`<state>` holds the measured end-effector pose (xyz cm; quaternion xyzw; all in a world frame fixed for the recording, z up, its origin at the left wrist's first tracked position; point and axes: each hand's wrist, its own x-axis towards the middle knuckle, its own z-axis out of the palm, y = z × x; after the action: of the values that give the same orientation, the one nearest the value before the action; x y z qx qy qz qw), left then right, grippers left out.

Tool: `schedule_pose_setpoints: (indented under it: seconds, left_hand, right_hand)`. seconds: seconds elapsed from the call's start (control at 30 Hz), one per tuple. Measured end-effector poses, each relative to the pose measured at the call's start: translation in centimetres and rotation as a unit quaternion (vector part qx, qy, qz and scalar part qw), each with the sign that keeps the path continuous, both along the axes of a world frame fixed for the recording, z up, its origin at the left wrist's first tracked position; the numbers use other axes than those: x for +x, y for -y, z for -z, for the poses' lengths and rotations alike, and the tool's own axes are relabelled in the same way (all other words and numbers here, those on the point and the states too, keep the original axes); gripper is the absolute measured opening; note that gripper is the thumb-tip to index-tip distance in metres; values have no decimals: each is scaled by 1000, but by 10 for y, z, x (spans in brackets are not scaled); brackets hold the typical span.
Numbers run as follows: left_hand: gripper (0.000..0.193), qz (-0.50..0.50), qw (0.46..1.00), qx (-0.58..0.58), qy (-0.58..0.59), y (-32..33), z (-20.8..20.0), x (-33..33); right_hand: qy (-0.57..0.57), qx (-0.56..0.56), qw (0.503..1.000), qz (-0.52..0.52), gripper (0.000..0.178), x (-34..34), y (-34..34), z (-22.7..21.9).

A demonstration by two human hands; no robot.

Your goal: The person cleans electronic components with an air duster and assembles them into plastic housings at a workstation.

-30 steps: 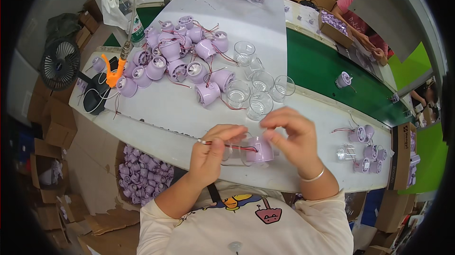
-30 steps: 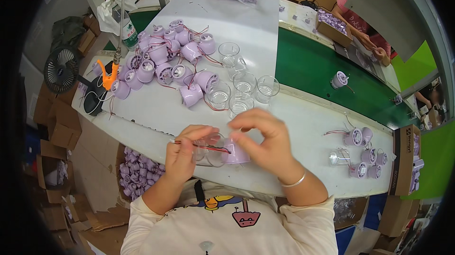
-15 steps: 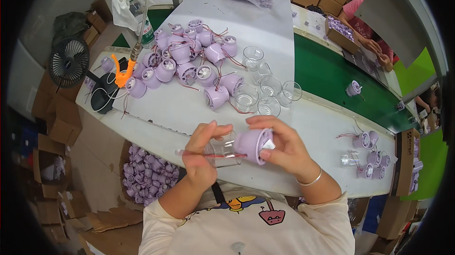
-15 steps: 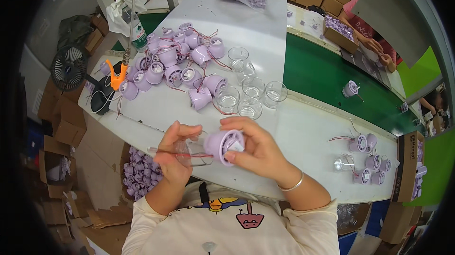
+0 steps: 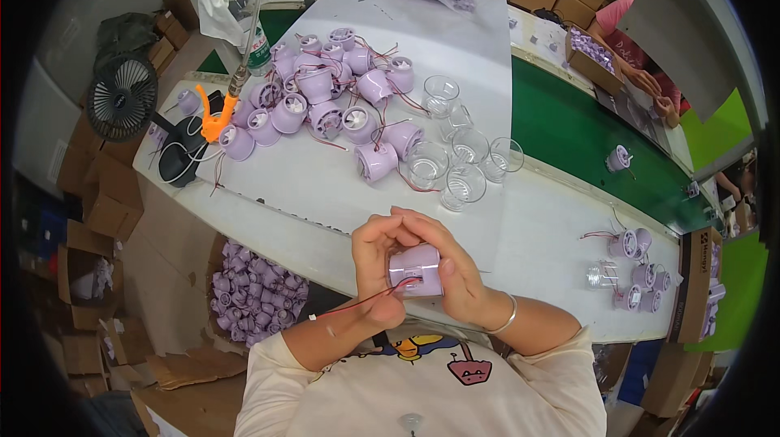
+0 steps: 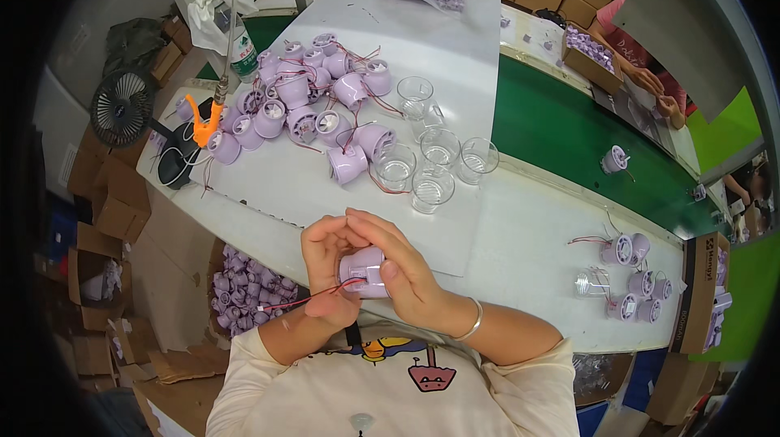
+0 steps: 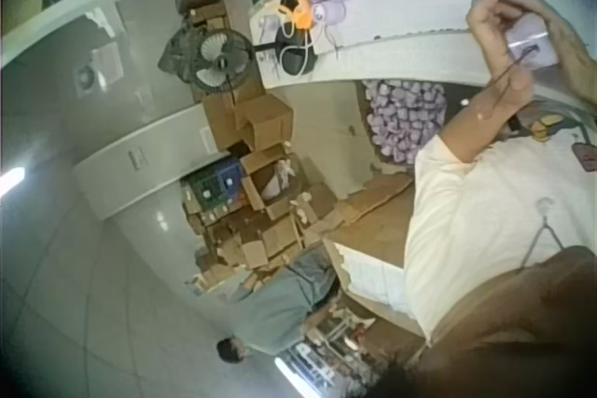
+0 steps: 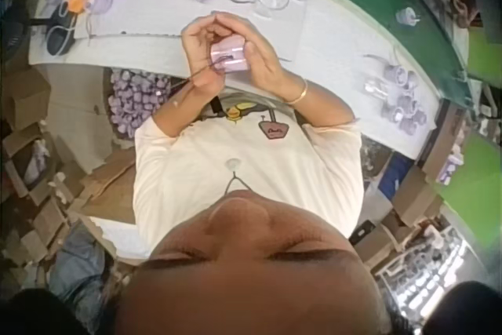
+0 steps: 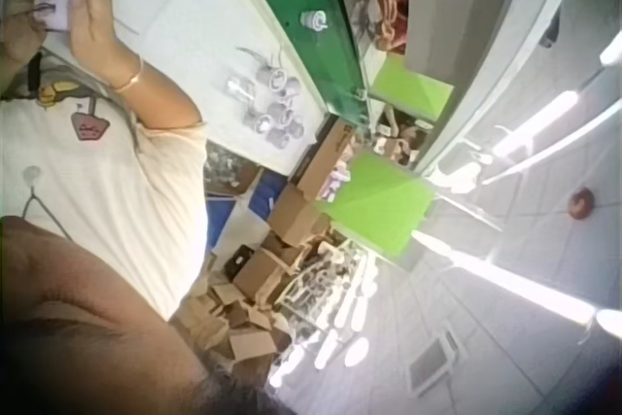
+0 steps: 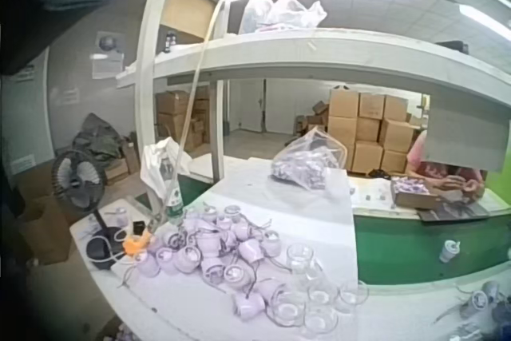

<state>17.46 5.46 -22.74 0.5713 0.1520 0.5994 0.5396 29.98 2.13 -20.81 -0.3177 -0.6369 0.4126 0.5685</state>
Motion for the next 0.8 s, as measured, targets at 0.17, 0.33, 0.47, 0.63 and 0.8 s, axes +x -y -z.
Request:
schedule_pose_setpoints:
  seconds: [0.17, 0.33, 0.47, 0.63, 0.8]
  left_hand:
    - [92, -45, 993, 109, 3, -5, 13, 2]
    - [92, -50, 981, 154, -105, -18, 10, -11]
    - [61, -80, 946, 216, -228, -25, -22, -16]
    - [26, -22, 981, 3, -195, -21, -14, -18]
    - [14, 84, 921, -373, 71, -24, -15, -20]
  right_hand:
    - [22, -55, 998, 1, 61, -5, 3, -5]
    - [27, -103, 994, -25, 58, 3, -1, -7]
    - [-27, -176, 983, -38, 52, 9, -3, -7]
    - [-55, -313, 943, -96, 58, 23, 0, -17]
    - [44, -230, 970, -61, 75, 18, 5, -32]
